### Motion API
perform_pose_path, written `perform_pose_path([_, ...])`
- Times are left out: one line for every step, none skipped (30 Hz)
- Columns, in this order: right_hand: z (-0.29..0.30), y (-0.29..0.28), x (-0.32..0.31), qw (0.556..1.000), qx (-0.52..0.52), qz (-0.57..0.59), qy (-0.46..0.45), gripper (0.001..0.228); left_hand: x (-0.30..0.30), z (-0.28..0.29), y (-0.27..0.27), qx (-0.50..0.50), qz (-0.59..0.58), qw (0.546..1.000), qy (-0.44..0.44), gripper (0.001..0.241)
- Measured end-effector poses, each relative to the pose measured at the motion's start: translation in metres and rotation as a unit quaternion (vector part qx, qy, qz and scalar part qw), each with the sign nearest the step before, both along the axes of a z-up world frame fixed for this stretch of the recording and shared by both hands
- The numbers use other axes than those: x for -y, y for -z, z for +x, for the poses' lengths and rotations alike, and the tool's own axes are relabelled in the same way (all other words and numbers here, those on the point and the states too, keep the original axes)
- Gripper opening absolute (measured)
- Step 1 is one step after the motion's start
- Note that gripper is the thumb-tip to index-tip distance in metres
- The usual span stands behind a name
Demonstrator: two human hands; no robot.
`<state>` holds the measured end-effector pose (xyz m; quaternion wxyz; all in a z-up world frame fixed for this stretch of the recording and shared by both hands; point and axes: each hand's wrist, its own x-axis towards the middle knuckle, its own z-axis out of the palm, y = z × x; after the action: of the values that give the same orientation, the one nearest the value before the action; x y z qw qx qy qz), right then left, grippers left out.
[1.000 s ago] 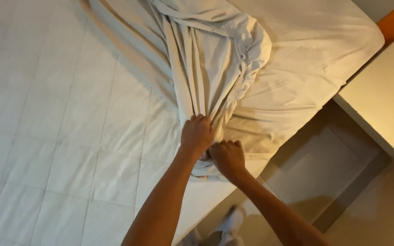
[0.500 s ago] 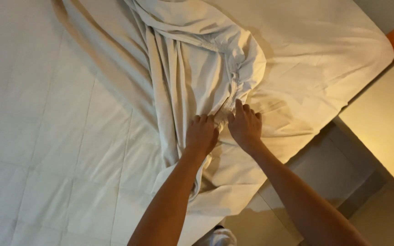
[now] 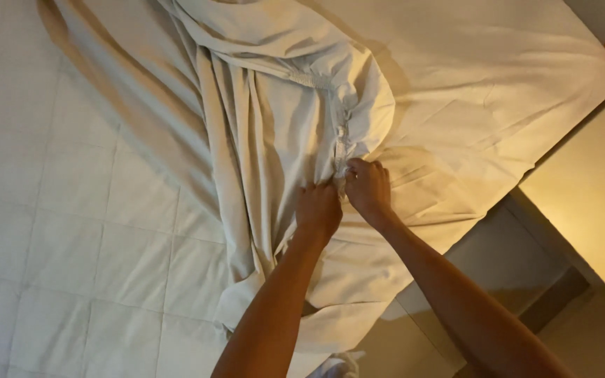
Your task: The person pulls a white fitted sheet over a mattress, tucking the elastic edges under the corners and sides. They work around the bed to smooth the fabric and secure the sheet in place.
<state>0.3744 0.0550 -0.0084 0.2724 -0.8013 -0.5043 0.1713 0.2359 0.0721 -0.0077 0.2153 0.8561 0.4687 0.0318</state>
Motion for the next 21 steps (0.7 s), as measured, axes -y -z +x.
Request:
perform_pose_path([-0.002, -0.001, 0.001, 1.0, -0.001, 0.004, -0.002, 0.028, 0.001, -0.004, -0.006, -0.001, 0.004, 1.0, -0.002, 0.021])
perform_pose_path([-0.006, -0.003, 0.003, 1.0, 0.005, -0.002, -0.013, 0.027, 0.002, -0.01, -0.013, -0.018, -0.013, 1.0, 0.008, 0.021])
perform_pose_path([-0.011, -0.005, 0.005, 1.0, 0.011, -0.008, -0.023, 0.025, 0.005, -0.017, -0.019, -0.035, -0.03, 0.999, 0.019, 0.021])
perform_pose_path([-0.019, -0.009, 0.009, 1.0, 0.011, -0.005, -0.023, 0.025, 0.008, -0.026, -0.02, -0.035, -0.026, 0.999, 0.018, 0.021])
perform_pose_path([-0.027, -0.014, 0.014, 0.999, 0.031, 0.01, -0.035, 0.024, 0.013, -0.035, -0.021, -0.032, -0.026, 0.999, 0.016, 0.021])
perform_pose_path([-0.036, -0.019, 0.02, 0.997, 0.051, 0.025, -0.047, 0.022, 0.019, -0.045, -0.022, -0.029, -0.025, 0.999, 0.014, 0.022])
perform_pose_path([-0.045, -0.023, 0.023, 0.997, 0.052, 0.03, -0.049, 0.022, 0.024, -0.056, -0.027, -0.028, -0.021, 0.999, 0.012, 0.022])
perform_pose_path([-0.055, -0.027, 0.028, 0.996, 0.062, 0.017, -0.068, 0.021, 0.029, -0.069, -0.032, -0.018, -0.012, 1.0, 0.007, 0.022])
perform_pose_path([-0.066, -0.031, 0.032, 0.994, 0.071, 0.007, -0.088, 0.019, 0.035, -0.083, -0.038, -0.008, -0.002, 1.0, 0.002, 0.024])
perform_pose_path([-0.076, -0.032, 0.036, 0.993, 0.071, 0.013, -0.091, 0.019, 0.04, -0.098, -0.043, -0.008, 0.003, 1.0, -0.002, 0.024])
perform_pose_path([-0.086, -0.033, 0.042, 0.988, 0.096, 0.035, -0.113, 0.02, 0.047, -0.114, -0.048, -0.021, -0.014, 1.0, -0.003, 0.021])
perform_pose_path([-0.097, -0.034, 0.048, 0.982, 0.121, 0.057, -0.136, 0.023, 0.054, -0.13, -0.053, -0.034, -0.032, 0.999, -0.003, 0.019])
perform_pose_path([-0.112, -0.043, 0.05, 0.98, 0.125, 0.064, -0.139, 0.023, 0.057, -0.146, -0.052, -0.03, -0.024, 0.999, -0.007, 0.019])
perform_pose_path([-0.128, -0.053, 0.052, 0.976, 0.14, 0.002, -0.167, 0.022, 0.06, -0.162, -0.05, -0.015, -0.01, 1.0, -0.016, 0.02])
perform_pose_path([-0.142, -0.062, 0.058, 0.967, 0.151, -0.065, -0.193, 0.023, 0.067, -0.177, -0.05, -0.003, 0.001, 1.0, -0.025, 0.021])
perform_pose_path([-0.153, -0.065, 0.062, 0.967, 0.153, -0.061, -0.197, 0.023, 0.071, -0.189, -0.059, -0.002, 0.004, 1.0, -0.029, 0.021])
perform_pose_path([-0.165, -0.065, 0.07, 0.959, 0.177, -0.063, -0.213, 0.018, 0.077, -0.2, -0.067, 0.001, 0.011, 0.999, -0.039, 0.021])
perform_pose_path([-0.176, -0.065, 0.077, 0.95, 0.2, -0.065, -0.229, 0.015, 0.084, -0.212, -0.074, 0.005, 0.018, 0.999, -0.05, 0.022])
perform_pose_path([-0.19, -0.068, 0.085, 0.95, 0.201, -0.064, -0.232, 0.015, 0.091, -0.223, -0.074, 0.005, 0.018, 0.998, -0.053, 0.022])
perform_pose_path([-0.203, -0.07, 0.092, 0.949, 0.195, -0.033, -0.246, 0.014, 0.097, -0.235, -0.075, -0.011, 0.014, 0.998, -0.057, 0.021])
perform_pose_path([-0.213, -0.074, 0.096, 0.947, 0.188, -0.003, -0.261, 0.015, 0.1, -0.243, -0.078, -0.028, 0.01, 0.998, -0.061, 0.02])
